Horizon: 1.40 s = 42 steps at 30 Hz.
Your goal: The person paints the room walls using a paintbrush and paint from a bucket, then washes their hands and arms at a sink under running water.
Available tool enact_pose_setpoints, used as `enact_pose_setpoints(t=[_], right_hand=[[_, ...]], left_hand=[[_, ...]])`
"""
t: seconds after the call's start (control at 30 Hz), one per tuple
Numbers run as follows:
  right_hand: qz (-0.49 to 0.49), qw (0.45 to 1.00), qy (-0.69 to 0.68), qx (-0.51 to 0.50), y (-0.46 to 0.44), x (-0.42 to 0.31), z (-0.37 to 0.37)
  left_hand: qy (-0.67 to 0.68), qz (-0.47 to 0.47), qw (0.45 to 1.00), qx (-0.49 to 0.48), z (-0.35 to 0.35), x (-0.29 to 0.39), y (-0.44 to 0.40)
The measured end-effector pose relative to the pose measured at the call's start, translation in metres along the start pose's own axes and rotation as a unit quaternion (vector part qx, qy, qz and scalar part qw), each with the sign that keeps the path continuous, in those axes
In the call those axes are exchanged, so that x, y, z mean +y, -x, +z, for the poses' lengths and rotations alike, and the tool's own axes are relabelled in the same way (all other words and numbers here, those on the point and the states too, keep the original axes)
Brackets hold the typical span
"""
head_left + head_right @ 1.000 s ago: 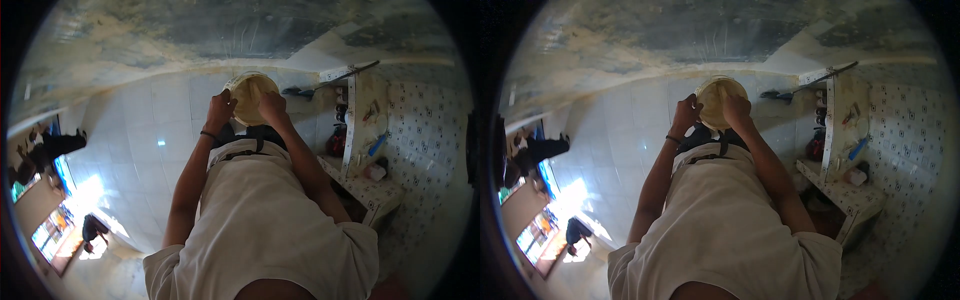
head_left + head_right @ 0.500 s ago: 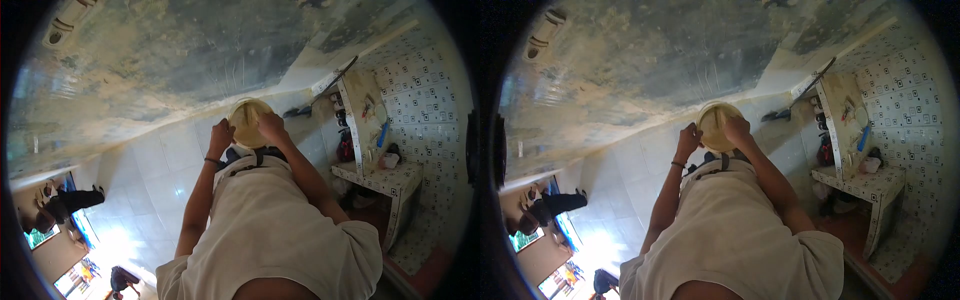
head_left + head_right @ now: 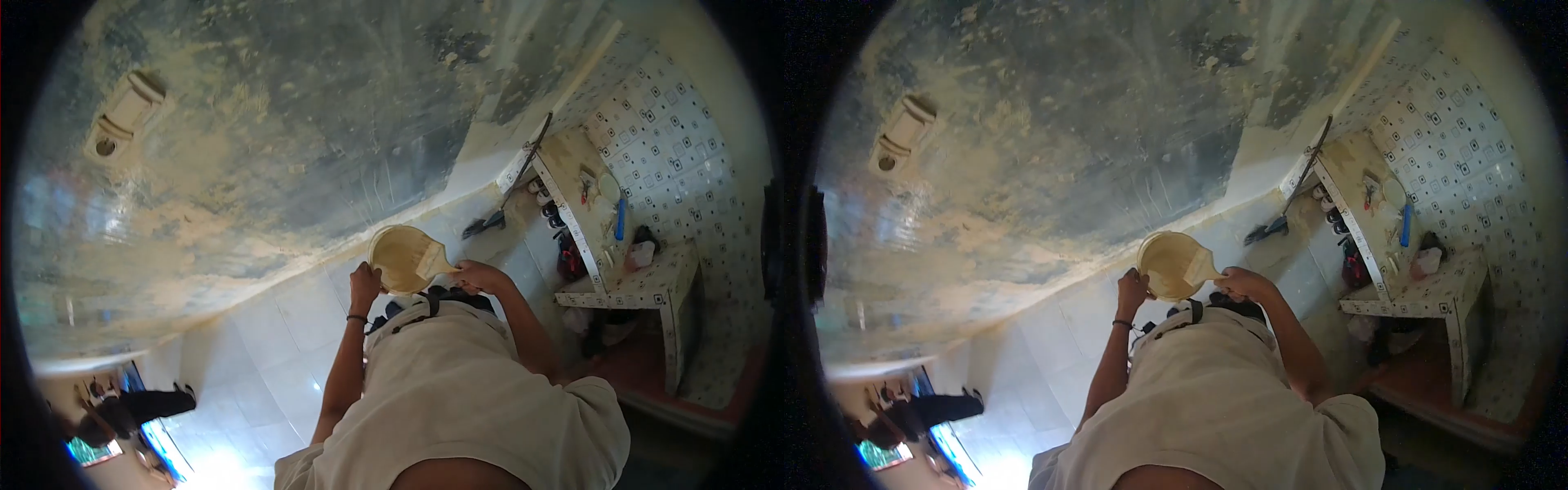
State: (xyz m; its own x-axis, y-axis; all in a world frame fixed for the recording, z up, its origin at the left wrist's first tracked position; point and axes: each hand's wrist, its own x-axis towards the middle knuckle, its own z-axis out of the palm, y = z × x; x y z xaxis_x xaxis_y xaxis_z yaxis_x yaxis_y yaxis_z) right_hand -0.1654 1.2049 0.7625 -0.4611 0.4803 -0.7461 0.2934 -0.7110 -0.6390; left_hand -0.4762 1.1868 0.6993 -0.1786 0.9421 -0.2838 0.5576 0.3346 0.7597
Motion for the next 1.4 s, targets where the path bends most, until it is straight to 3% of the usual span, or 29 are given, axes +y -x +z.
enact_pose_setpoints(t=[0.07,0.13,0.2,0.4,0.43,0.53,0.67,0.77,0.87,0.93,1.0,1.07,1.17,1.2,1.23,1.27,1.3,1.33,1.37,1.4], right_hand=[[-0.051,0.983,0.123,0.13,-0.002,0.006,0.002],[-0.137,0.9,0.304,0.28,-0.004,0.005,0.013],[-0.179,0.856,0.357,0.329,0.003,-0.009,0.023],[-0.255,0.79,0.386,0.402,0.027,-0.086,0.009],[-0.244,0.778,0.399,0.42,0.029,-0.104,0.001],[-0.266,0.733,0.443,0.443,0.011,-0.137,-0.036],[-0.337,0.692,0.479,0.423,-0.009,-0.182,-0.08],[-0.33,0.68,0.505,0.417,-0.025,-0.195,-0.138],[-0.281,0.673,0.501,0.466,-0.03,-0.189,-0.223],[-0.243,0.672,0.493,0.497,-0.021,-0.181,-0.284],[-0.22,0.679,0.462,0.526,-0.014,-0.169,-0.338],[-0.187,0.655,0.442,0.584,-0.014,-0.153,-0.379],[-0.158,0.662,0.361,0.637,-0.022,-0.138,-0.396],[-0.198,0.679,0.359,0.609,-0.041,-0.128,-0.399],[-0.237,0.694,0.355,0.58,-0.067,-0.115,-0.399],[-0.213,0.699,0.369,0.574,-0.085,-0.113,-0.376],[-0.25,0.72,0.347,0.547,-0.101,-0.112,-0.346],[-0.23,0.774,0.317,0.498,-0.104,-0.124,-0.305],[-0.225,0.776,0.312,0.499,-0.098,-0.138,-0.261],[-0.218,0.786,0.316,0.484,-0.112,-0.138,-0.229]], left_hand=[[0.0,0.007,1.0,-0.01,0.004,-0.007,-0.008],[-0.062,0.072,0.995,0.009,0.008,-0.014,-0.016],[-0.064,0.071,0.995,0.009,0.007,-0.003,-0.013],[0.073,-0.039,0.996,-0.028,0.006,0.008,-0.006],[0.015,0.015,1.0,0.01,0.009,0.0,-0.006],[0.057,-0.069,0.996,0.003,0.016,-0.006,-0.003],[-0.023,-0.081,0.994,0.066,0.032,0.008,0.002],[-0.082,-0.158,0.979,0.094,0.065,-0.03,-0.003],[0.046,-0.298,0.947,0.109,0.099,-0.11,-0.004],[0.009,-0.241,0.964,0.112,0.118,-0.177,0.012],[-0.037,-0.241,0.961,0.129,0.13,-0.164,0.026],[-0.098,-0.304,0.935,0.156,0.132,-0.088,0.05],[-0.009,-0.358,0.912,0.197,0.161,-0.125,0.071],[0.038,-0.376,0.9,0.217,0.171,-0.14,0.076],[0.14,-0.368,0.884,0.252,0.174,-0.11,0.081],[0.24,-0.357,0.856,0.288,0.176,-0.082,0.085],[0.316,-0.367,0.811,0.327,0.181,-0.073,0.086],[0.389,-0.374,0.76,0.363,0.186,-0.072,0.088],[0.264,-0.318,0.856,0.309,0.193,-0.098,0.097],[0.158,-0.325,0.897,0.253,0.194,-0.098,0.101]])
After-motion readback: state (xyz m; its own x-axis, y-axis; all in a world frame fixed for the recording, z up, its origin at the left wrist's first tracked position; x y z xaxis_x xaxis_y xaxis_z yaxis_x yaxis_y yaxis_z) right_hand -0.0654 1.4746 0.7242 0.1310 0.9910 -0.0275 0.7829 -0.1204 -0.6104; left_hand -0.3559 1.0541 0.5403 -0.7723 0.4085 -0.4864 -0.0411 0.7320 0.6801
